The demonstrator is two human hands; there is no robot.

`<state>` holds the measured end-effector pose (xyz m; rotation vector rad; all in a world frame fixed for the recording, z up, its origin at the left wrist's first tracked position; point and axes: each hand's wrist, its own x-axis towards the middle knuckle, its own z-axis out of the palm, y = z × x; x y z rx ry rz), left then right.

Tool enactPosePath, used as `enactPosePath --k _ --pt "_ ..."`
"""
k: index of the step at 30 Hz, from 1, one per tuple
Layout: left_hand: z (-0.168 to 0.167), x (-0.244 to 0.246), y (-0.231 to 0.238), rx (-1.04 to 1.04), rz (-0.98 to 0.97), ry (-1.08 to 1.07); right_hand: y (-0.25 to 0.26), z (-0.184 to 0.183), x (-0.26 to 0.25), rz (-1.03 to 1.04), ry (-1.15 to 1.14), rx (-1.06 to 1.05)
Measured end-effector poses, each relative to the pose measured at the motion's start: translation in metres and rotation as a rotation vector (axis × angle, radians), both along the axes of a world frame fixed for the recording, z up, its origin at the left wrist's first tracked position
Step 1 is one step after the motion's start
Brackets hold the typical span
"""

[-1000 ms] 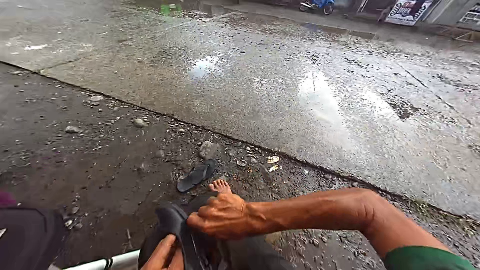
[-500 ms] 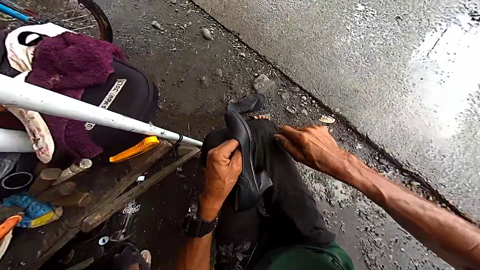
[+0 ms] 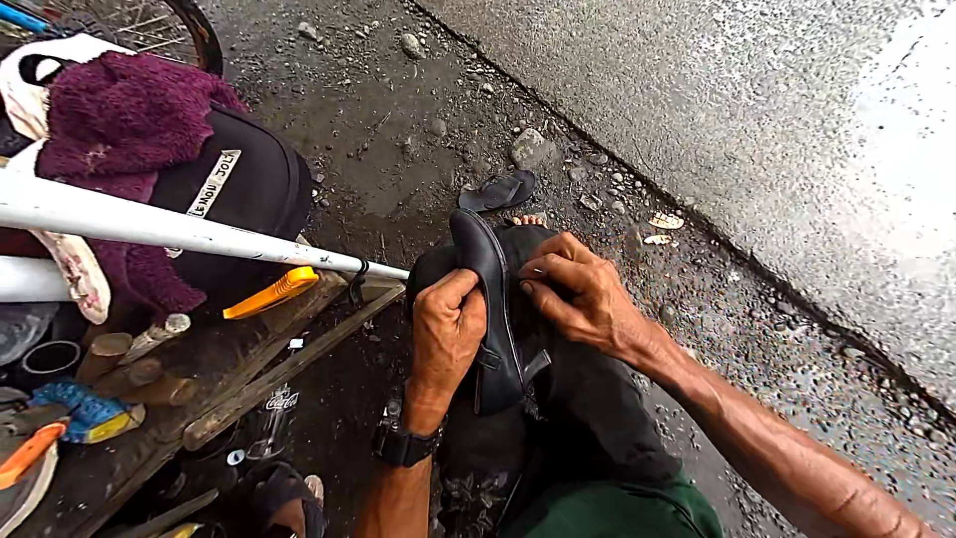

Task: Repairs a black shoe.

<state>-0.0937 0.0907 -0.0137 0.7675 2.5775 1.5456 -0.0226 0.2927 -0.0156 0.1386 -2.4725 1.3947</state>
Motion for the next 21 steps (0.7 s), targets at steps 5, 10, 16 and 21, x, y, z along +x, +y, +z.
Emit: enactPosePath --k 5,10,16,21 --pt "-0.001 0.0 -0.002 0.006 0.008 0.004 0.01 0.012 0.003 0.159 -0.112 -0.805" --pt "-0.001 0.001 0.001 0.005 0.012 0.009 0.021 0.023 0.01 0.319 -0.107 -1.135" --pt "-0.003 0.003 0.004 0.039 0.048 0.05 0.027 0.033 0.024 0.422 -0.054 -0.482" --pt "-0.004 0.005 0.007 0.033 0.085 0.069 0.032 0.034 0.029 0.217 -0.035 0.251"
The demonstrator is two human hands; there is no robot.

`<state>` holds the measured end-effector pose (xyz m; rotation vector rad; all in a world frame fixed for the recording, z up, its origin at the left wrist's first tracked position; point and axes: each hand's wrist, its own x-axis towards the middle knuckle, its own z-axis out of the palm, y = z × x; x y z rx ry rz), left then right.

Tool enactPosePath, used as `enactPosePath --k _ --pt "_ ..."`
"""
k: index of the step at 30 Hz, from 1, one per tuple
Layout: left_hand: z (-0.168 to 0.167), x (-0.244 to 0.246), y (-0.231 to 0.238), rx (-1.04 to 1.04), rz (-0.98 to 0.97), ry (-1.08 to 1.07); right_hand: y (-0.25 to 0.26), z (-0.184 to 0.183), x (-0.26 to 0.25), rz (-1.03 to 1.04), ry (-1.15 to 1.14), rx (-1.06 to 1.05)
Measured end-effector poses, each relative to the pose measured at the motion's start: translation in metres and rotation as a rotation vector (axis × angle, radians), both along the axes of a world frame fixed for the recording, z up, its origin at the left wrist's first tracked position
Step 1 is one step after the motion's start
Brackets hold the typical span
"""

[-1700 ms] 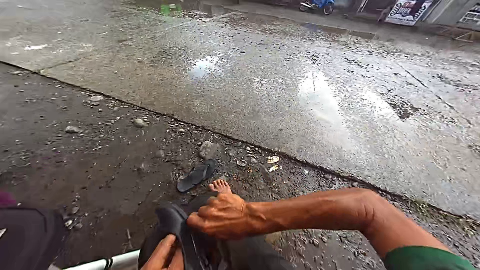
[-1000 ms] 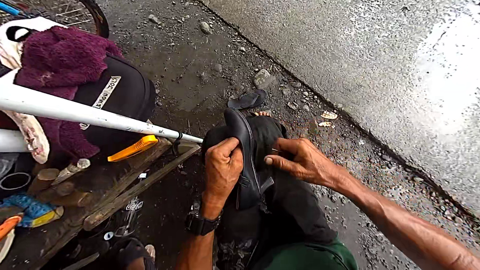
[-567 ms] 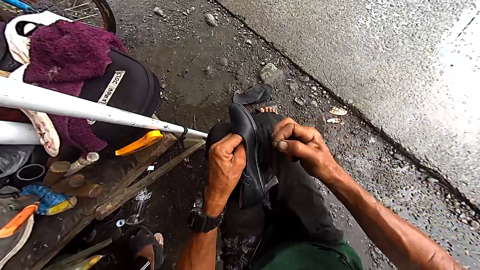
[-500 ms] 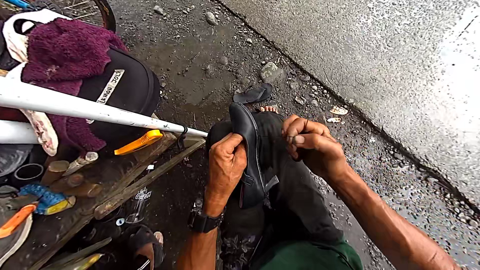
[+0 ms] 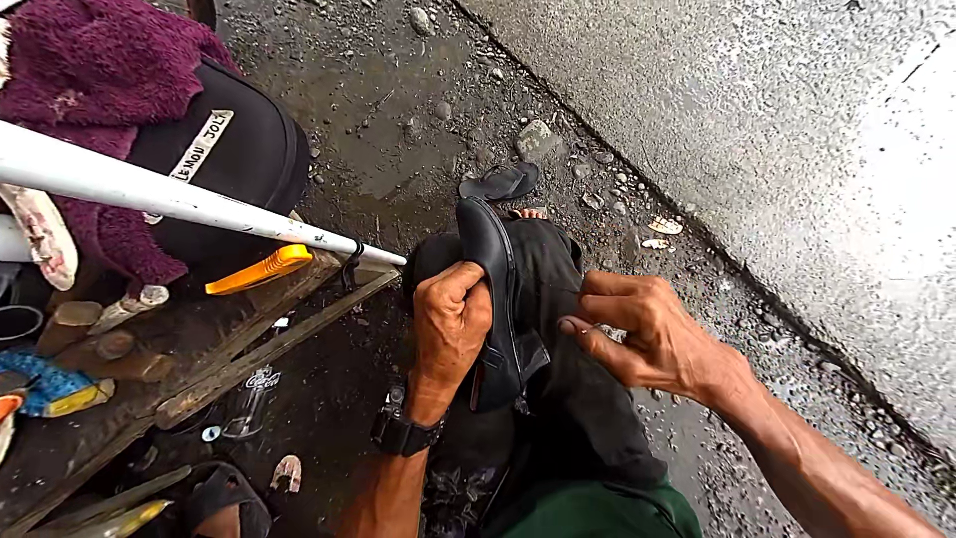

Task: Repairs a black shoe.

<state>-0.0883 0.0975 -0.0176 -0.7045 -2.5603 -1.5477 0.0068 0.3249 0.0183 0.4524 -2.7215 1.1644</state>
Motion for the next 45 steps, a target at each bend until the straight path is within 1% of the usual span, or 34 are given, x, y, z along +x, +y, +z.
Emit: enactPosePath --k 1,2,3,4,7,9,13,15,18,21,22,23,25,26,27,29,31,33,34,37,38,40,43,45 --pt "0.0 0.0 0.0 -0.002 0.003 0.002 0.0 -0.004 -0.002 -0.081 0.023 0.15" --pt "0.0 -0.001 0.0 -0.004 0.001 0.007 0.001 -0.007 -0.005 -0.144 0.028 0.235" --pt "0.0 -0.001 0.001 -0.006 -0.002 0.012 0.002 -0.01 -0.008 -0.184 0.018 0.254" --pt "0.0 -0.001 0.001 -0.009 -0.001 0.017 0.0 -0.013 -0.013 -0.2 0.004 0.213" --pt "-0.001 0.001 0.001 -0.021 0.013 0.018 -0.017 -0.025 -0.027 -0.163 -0.129 -0.052" --pt "0.0 0.001 0.0 -0.036 0.021 0.023 -0.027 -0.029 -0.035 -0.139 -0.184 -0.147" --pt "0.0 0.004 -0.01 -0.061 0.061 0.034 -0.026 -0.027 -0.041 -0.151 -0.082 -0.232" --pt "-0.003 0.004 -0.03 -0.074 0.099 0.024 -0.019 -0.025 -0.04 -0.157 -0.062 -0.218" --pt "-0.019 0.005 -0.081 -0.117 0.235 -0.024 -0.008 -0.028 -0.035 -0.167 -0.064 -0.214" --pt "-0.049 0.007 -0.129 -0.201 0.415 -0.186 -0.005 -0.035 -0.029 -0.159 -0.1 -0.24" --pt "-0.055 0.007 -0.138 -0.231 0.449 -0.267 -0.006 -0.036 -0.028 -0.151 -0.117 -0.256" --pt "-0.058 0.007 -0.143 -0.268 0.434 -0.343 -0.007 -0.037 -0.027 -0.138 -0.137 -0.274" --pt "-0.051 0.008 -0.139 -0.389 0.323 -0.408 -0.008 -0.038 -0.021 -0.107 -0.185 -0.312" --pt "-0.042 0.01 -0.131 -0.421 0.264 -0.366 -0.007 -0.038 -0.016 -0.089 -0.209 -0.35" --pt "-0.032 0.011 -0.12 -0.408 0.227 -0.27 -0.004 -0.038 -0.011 -0.075 -0.23 -0.391" --pt "-0.011 0.011 -0.094 -0.276 0.196 -0.069 0.003 -0.039 0.004 -0.076 -0.275 -0.441" --pt "0.007 0.009 -0.065 -0.059 0.088 0.011 0.015 -0.044 0.021 -0.115 -0.302 -0.457" --pt "0.012 0.006 -0.041 0.09 -0.057 -0.02 0.028 -0.049 0.037 -0.192 -0.329 -0.442" --pt "0.011 0.004 -0.032 0.121 -0.111 -0.05 0.034 -0.052 0.042 -0.245 -0.341 -0.416" --pt "0.006 -0.002 -0.019 0.066 -0.174 -0.106 0.042 -0.053 0.047 -0.391 -0.364 -0.268" --pt "0.008 -0.004 -0.018 0.04 -0.183 -0.131 0.04 -0.051 0.044 -0.405 -0.353 -0.256" --pt "0.011 -0.005 -0.018 0.033 -0.197 -0.183 0.027 -0.045 0.033 -0.387 -0.271 -0.345" --pt "0.012 -0.005 -0.018 0.068 -0.204 -0.227 -0.003 -0.035 0.009 -0.281 -0.12 -0.526" --pt "0.012 -0.004 -0.018 0.086 -0.204 -0.248 -0.021 -0.032 -0.006 -0.222 -0.083 -0.556"
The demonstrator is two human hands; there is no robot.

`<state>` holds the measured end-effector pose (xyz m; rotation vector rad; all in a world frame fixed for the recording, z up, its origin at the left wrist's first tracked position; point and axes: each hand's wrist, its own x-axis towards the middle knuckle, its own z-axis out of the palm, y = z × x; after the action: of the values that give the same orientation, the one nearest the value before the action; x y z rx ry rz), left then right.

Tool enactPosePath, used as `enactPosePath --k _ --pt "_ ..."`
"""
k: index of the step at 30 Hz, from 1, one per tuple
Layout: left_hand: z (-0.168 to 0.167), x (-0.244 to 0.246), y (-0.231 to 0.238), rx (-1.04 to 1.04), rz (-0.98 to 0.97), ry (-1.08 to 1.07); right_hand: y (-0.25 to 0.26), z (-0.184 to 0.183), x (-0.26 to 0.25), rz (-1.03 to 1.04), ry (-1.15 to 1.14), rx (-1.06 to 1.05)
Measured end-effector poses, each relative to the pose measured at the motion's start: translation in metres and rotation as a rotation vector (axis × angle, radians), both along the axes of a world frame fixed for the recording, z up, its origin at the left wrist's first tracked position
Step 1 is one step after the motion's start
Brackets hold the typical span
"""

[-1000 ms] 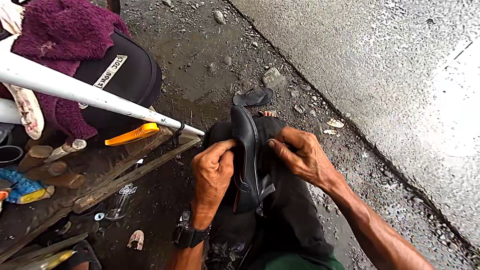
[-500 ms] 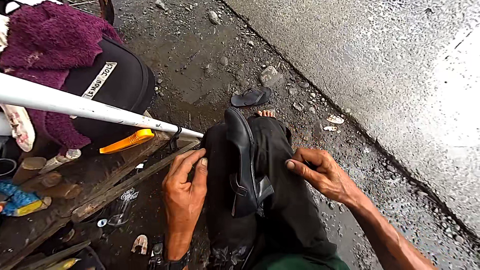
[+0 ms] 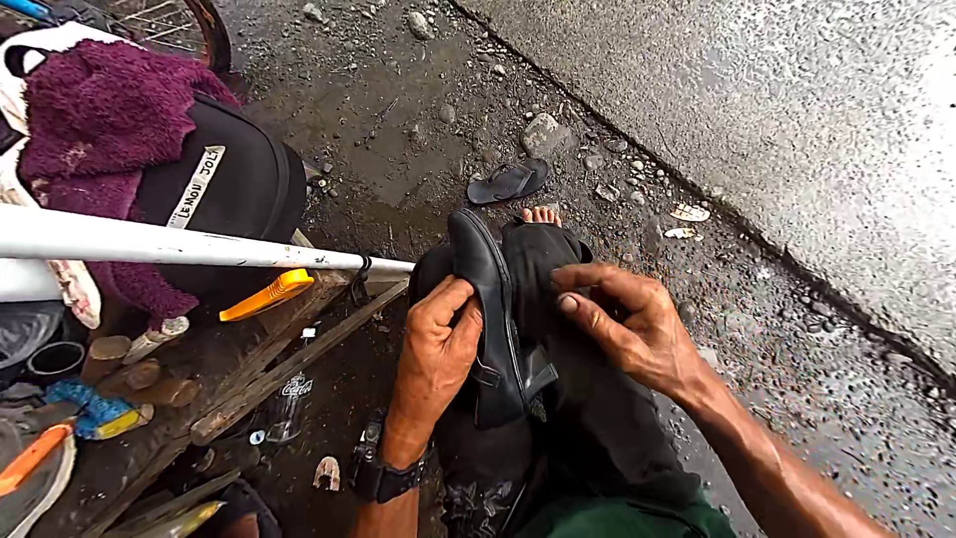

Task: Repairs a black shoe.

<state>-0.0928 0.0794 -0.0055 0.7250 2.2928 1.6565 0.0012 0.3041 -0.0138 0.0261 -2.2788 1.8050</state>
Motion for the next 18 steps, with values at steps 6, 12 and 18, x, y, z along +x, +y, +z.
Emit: enactPosePath --k 6,12,18 --pt "-0.001 0.003 0.004 0.026 0.053 0.004 -0.017 -0.004 -0.022 0.048 -0.051 -0.016" --pt "-0.005 0.007 0.014 0.068 0.16 0.053 -0.015 -0.005 -0.025 0.061 -0.015 -0.001" --pt "-0.005 0.007 0.015 -0.011 0.148 0.076 -0.012 -0.009 -0.025 0.059 -0.057 0.015"
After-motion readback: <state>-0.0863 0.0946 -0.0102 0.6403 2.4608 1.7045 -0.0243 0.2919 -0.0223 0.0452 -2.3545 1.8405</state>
